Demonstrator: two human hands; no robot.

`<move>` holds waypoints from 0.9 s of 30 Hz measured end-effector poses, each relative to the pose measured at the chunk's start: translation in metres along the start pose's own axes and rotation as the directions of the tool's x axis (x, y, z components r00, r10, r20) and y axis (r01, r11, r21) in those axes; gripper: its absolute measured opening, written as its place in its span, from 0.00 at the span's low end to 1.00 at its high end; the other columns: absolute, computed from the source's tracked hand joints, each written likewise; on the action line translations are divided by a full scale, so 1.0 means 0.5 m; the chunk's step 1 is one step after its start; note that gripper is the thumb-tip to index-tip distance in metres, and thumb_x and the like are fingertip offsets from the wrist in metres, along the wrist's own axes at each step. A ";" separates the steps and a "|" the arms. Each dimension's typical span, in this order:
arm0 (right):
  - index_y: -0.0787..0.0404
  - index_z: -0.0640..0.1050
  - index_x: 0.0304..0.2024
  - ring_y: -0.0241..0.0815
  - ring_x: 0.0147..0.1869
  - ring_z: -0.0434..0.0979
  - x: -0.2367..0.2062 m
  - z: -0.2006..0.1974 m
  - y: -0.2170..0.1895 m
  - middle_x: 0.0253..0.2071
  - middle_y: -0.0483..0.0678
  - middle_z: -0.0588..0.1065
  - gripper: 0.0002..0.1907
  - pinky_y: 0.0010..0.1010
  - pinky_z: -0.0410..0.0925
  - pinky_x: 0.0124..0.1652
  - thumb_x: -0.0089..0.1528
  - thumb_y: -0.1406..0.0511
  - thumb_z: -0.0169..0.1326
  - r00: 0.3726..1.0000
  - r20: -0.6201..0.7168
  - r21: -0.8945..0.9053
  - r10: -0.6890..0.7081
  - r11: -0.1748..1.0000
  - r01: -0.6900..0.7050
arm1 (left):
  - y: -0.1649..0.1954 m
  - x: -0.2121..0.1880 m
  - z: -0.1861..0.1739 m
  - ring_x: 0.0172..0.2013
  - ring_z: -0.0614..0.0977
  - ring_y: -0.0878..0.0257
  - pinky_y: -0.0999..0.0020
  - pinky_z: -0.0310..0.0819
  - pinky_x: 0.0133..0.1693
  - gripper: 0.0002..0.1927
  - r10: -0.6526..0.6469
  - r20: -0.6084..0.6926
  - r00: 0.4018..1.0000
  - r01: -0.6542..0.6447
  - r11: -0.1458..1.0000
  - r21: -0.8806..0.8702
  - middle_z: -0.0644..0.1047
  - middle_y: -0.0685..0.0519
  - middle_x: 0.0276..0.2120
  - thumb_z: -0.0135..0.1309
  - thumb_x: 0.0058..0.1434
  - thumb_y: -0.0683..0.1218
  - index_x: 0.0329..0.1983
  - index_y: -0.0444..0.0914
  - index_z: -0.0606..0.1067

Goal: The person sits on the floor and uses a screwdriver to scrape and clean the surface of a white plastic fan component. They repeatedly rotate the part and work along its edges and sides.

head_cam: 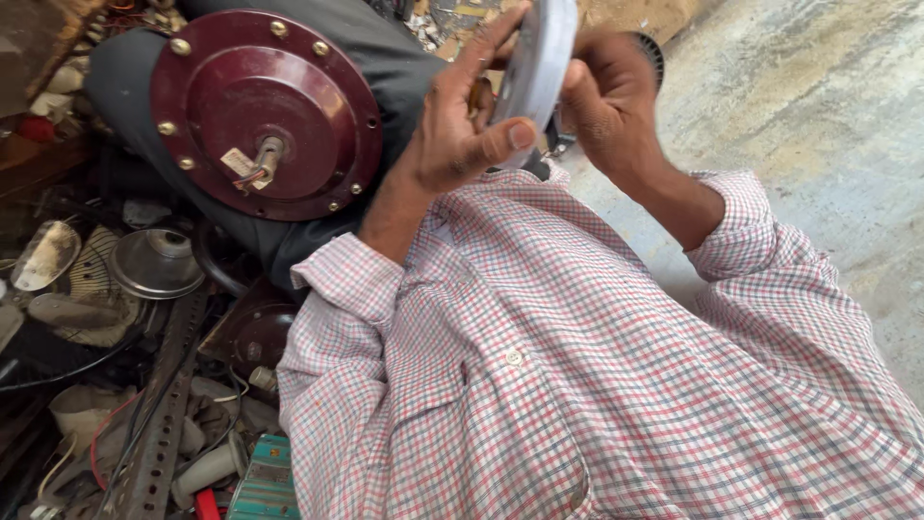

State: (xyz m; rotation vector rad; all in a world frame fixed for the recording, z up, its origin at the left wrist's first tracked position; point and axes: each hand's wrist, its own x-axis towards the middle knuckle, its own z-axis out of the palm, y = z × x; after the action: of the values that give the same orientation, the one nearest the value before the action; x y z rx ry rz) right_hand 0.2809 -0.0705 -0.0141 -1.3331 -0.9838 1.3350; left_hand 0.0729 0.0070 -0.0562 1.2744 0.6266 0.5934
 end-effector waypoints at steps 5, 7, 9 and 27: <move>0.65 0.74 0.51 0.31 0.35 0.75 -0.014 0.044 -0.013 0.39 0.49 0.74 0.03 0.21 0.67 0.32 0.78 0.71 0.54 0.930 -0.091 -0.452 -0.357 0.847 0.281 | 0.006 0.002 0.014 0.49 0.82 0.60 0.65 0.83 0.48 0.56 -0.079 -0.025 0.997 0.069 0.960 -0.271 0.72 0.41 0.58 0.63 0.59 0.72 0.80 0.38 0.58; 0.68 0.73 0.57 0.34 0.45 0.77 -0.006 0.061 -0.029 0.48 0.53 0.74 0.07 0.23 0.69 0.35 0.76 0.73 0.52 0.885 0.017 -0.484 -0.466 0.771 0.415 | 0.004 0.006 0.010 0.48 0.82 0.57 0.63 0.82 0.48 0.56 -0.113 -0.048 0.992 0.095 0.954 -0.285 0.73 0.40 0.57 0.62 0.59 0.72 0.80 0.38 0.58; 0.69 0.73 0.54 0.43 0.43 0.75 0.007 0.065 -0.048 0.46 0.59 0.72 0.10 0.34 0.70 0.38 0.71 0.71 0.55 0.799 0.127 -0.646 -0.588 0.563 0.516 | 0.003 0.010 -0.001 0.49 0.82 0.55 0.60 0.83 0.51 0.56 -0.097 -0.058 0.994 0.077 0.958 -0.276 0.74 0.38 0.57 0.59 0.59 0.75 0.79 0.37 0.58; 0.67 0.69 0.54 0.38 0.46 0.80 0.014 -0.005 0.017 0.46 0.52 0.77 0.15 0.28 0.75 0.46 0.75 0.66 0.61 0.990 0.025 -0.013 -0.138 0.990 0.139 | 0.021 0.026 0.000 0.65 0.75 0.43 0.50 0.80 0.61 0.61 0.003 -0.111 0.994 -0.005 1.000 -0.018 0.69 0.34 0.63 0.56 0.56 0.79 0.77 0.33 0.56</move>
State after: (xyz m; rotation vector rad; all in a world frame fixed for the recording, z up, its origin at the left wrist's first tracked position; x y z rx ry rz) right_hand 0.2829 -0.0658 -0.0241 -1.2385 -1.0846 1.2437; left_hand 0.0812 0.0181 -0.0474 1.2320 0.7085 0.6755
